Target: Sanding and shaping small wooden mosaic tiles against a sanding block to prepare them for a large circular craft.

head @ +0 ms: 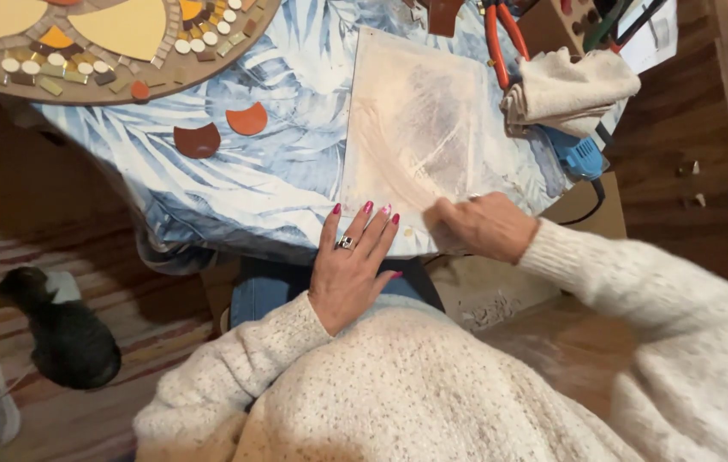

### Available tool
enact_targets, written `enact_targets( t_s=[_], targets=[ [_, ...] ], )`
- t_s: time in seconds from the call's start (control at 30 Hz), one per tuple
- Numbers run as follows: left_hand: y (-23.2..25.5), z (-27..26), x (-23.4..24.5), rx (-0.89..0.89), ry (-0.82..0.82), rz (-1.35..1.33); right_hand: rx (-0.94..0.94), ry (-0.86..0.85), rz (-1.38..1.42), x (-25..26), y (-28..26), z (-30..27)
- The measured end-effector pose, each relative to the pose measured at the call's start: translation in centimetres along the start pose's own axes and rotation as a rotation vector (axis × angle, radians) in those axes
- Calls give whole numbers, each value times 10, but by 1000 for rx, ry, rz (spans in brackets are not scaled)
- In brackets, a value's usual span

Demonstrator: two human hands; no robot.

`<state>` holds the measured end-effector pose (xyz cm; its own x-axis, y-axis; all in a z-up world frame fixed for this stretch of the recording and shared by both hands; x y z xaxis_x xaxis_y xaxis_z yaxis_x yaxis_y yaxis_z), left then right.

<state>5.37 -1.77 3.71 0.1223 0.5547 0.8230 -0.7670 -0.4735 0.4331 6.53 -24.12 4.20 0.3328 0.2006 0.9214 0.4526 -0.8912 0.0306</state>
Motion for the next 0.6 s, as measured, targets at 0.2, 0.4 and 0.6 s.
enact_targets(
  t_s=[0.2,0.4,0.6],
  targets=[
    [0,0,-1,-4,-21,31,-129,-69,41,51,9,39],
    [1,-3,-9,14,-15,22,-72,342,152,71,-23,121],
    [0,-1,-9,20,-27,26,85,67,71,13,-10,49]
  ],
)
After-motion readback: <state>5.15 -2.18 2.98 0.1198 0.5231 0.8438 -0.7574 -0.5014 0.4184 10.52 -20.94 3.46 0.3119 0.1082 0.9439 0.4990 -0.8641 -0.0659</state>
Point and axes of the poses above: each hand's wrist, its own z-axis towards the middle knuckle, its own x-axis out of the back of the hand, y = z × x, the point moved 6 cm from there along z, towards the middle knuckle, and after that the axes turned 2 degrees about -z, right-handed, at the moved point
